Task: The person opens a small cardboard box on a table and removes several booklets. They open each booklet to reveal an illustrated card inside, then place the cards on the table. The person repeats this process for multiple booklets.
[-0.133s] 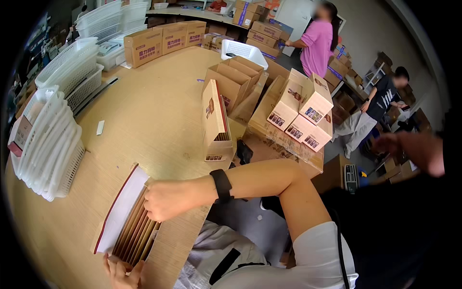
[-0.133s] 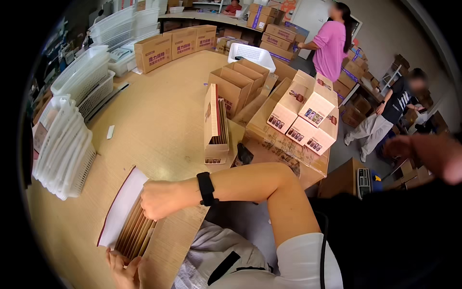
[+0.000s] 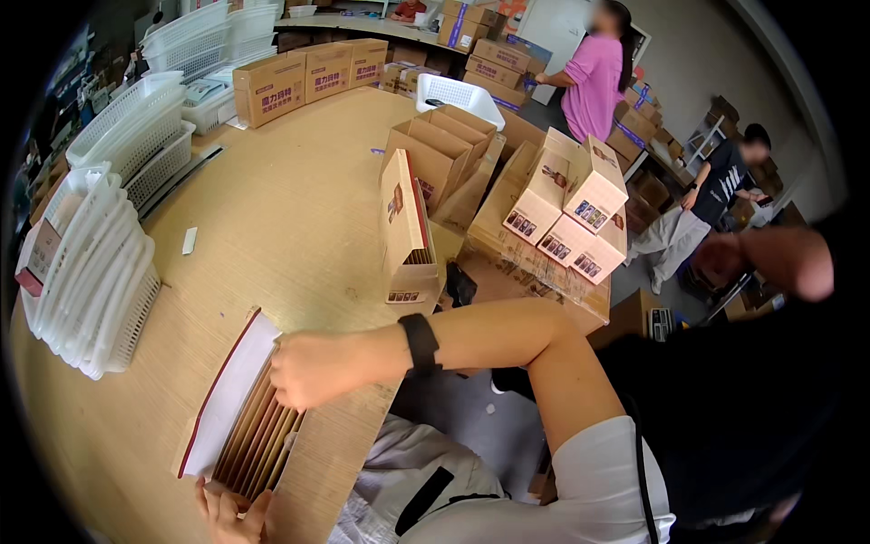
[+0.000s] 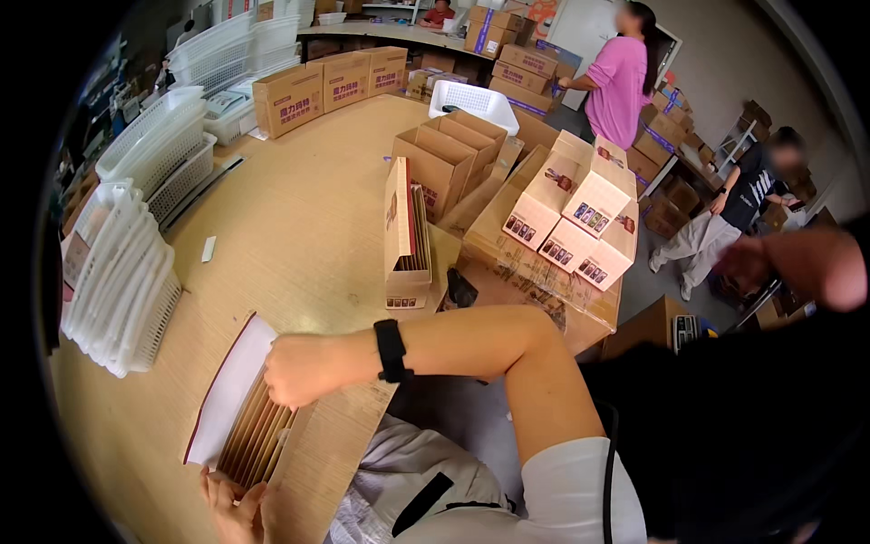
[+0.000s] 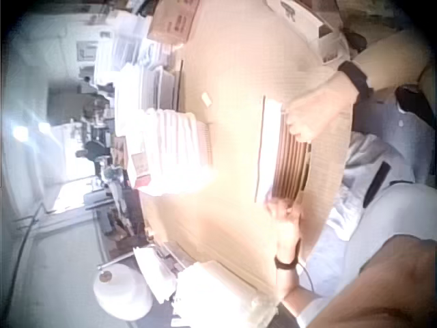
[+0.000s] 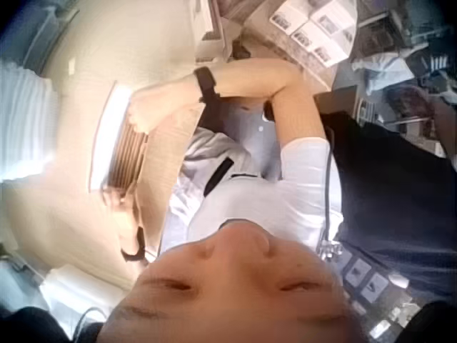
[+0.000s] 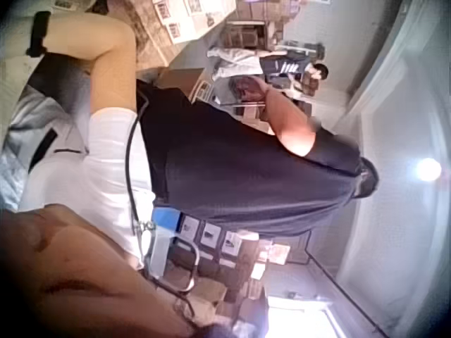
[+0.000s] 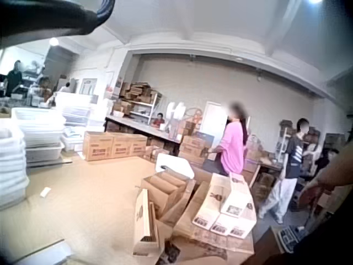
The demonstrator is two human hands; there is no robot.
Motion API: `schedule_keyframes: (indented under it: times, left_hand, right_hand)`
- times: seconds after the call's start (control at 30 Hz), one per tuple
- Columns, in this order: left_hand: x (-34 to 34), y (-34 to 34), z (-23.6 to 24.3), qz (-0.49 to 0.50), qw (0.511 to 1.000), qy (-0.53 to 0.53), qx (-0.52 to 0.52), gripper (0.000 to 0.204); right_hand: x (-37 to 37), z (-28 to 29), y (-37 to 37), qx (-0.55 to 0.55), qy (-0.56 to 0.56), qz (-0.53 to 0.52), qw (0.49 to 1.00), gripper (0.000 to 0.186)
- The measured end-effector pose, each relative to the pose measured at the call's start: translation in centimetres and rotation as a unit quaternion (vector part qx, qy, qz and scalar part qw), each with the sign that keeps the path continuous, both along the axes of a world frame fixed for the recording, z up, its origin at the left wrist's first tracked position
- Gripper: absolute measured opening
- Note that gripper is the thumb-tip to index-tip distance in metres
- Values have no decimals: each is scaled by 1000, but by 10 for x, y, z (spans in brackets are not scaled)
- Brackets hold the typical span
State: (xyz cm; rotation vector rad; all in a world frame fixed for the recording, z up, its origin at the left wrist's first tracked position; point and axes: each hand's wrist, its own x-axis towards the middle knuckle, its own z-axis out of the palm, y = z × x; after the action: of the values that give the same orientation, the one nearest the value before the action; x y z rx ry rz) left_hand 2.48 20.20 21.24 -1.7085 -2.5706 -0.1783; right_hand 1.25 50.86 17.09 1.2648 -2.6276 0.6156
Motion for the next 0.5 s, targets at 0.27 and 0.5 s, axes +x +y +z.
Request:
schedule_keyframes:
  times: [0.27,0.5]
  left_hand:
    - [32,15,-93,70,997,-9,34,44]
    - [47,18,-109,187,975,-11,123,42]
  right_hand:
    - [-20,-51,108,-211,-207,-104,950,16]
    - [-17,-74,92,-257,-205,-112,938,10]
